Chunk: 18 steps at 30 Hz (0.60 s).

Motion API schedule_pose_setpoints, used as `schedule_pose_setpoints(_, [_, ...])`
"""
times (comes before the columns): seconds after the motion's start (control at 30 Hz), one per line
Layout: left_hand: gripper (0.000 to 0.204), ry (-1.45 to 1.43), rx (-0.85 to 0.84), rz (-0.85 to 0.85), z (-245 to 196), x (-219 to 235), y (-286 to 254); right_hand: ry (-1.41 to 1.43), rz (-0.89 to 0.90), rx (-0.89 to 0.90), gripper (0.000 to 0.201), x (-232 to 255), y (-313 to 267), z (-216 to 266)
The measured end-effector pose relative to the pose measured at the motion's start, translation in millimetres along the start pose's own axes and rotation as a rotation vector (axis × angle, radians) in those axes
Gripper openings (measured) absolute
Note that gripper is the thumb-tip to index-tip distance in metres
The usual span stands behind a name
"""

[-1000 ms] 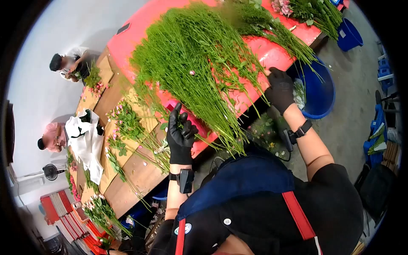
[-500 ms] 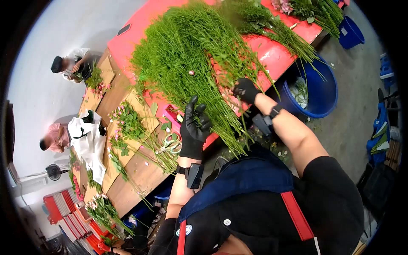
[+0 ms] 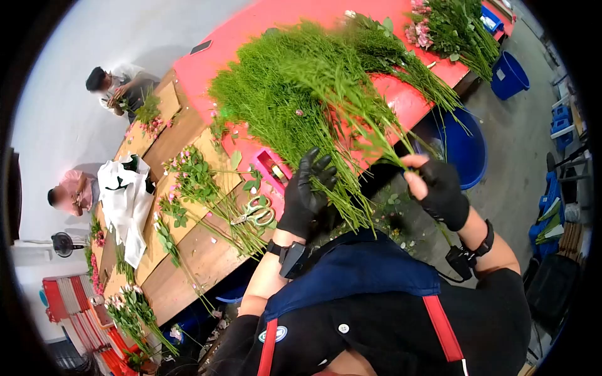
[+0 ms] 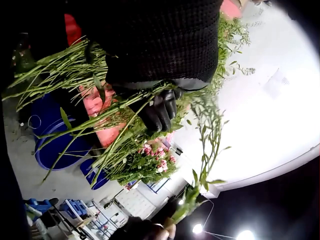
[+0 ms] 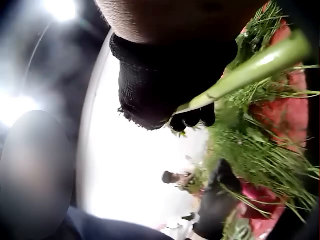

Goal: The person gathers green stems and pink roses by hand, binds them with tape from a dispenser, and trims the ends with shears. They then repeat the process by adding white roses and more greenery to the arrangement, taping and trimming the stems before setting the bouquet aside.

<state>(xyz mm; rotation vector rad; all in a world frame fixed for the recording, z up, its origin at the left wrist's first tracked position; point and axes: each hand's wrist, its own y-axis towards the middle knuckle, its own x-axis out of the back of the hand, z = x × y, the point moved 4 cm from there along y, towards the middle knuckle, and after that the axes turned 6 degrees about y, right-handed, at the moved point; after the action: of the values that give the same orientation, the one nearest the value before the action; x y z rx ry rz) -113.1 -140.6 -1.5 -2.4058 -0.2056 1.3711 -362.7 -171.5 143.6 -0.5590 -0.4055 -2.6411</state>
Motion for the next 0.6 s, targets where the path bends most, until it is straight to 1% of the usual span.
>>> schedule_pose_setpoints(0.03, [0.043,0.0,0.009,0.008,1,-4,-7,-0.192,0.064,0.102,0.016,-8,-11,-21])
schedule_pose_setpoints(0.1, [0.043,-0.011,0.035,-0.015,2,-3,-17,0.155,0.172,-0.528,0.019,-17,-50,-57])
schedule_pose_setpoints(0.17, [0.044,0.05,0.008,0.038,-9,6,-26,-0.36,0.028,0.166,0.021,-19,-68,-34])
schedule_pose_setpoints(0.2, [0.044,0.08,0.012,0.052,-8,15,-37,-0.233,-0.078,0.115,0.021,-18,-81,-7])
schedule_pose_setpoints(0.23, [0.045,0.163,-0.046,0.062,-17,10,-54,-0.097,-0.16,-0.062,0.02,-15,-99,3])
schedule_pose_setpoints(0.3, [0.046,0.335,-0.172,0.108,-35,-6,-86,-0.063,-0.296,0.022,0.023,-28,-132,13])
schedule_pose_setpoints(0.33, [0.048,0.312,-0.196,0.211,-37,-7,-96,-0.189,-0.251,0.122,0.025,-40,-140,31])
schedule_pose_setpoints(0.37, [0.049,0.37,-0.219,0.251,-36,-7,-106,-0.307,-0.216,0.216,0.028,-55,-142,45])
schedule_pose_setpoints(0.43, [0.051,0.478,-0.278,0.31,-30,-9,-122,-0.401,-0.145,0.268,0.032,-81,-150,48])
schedule_pose_setpoints(0.47, [0.053,0.223,-0.127,0.327,-20,-1,-115,-0.415,-0.127,0.284,0.033,-93,-154,47])
schedule_pose_setpoints(0.5, [0.053,0.161,-0.103,0.308,-17,-1,-121,-0.423,-0.106,0.295,0.033,-106,-159,46])
schedule_pose_setpoints(0.53, [0.053,0.101,-0.079,0.284,-15,-1,-130,-0.453,-0.025,0.266,0.03,-119,-161,40])
schedule_pose_setpoints(0.57, [0.053,0.041,-0.059,0.259,-12,0,-137,-0.401,-0.004,0.248,0.028,-130,-165,38])
schedule_pose_setpoints(0.6, [0.05,-0.099,-0.006,0.278,-4,14,-134,-0.301,0.026,0.144,0.027,-140,-175,24])
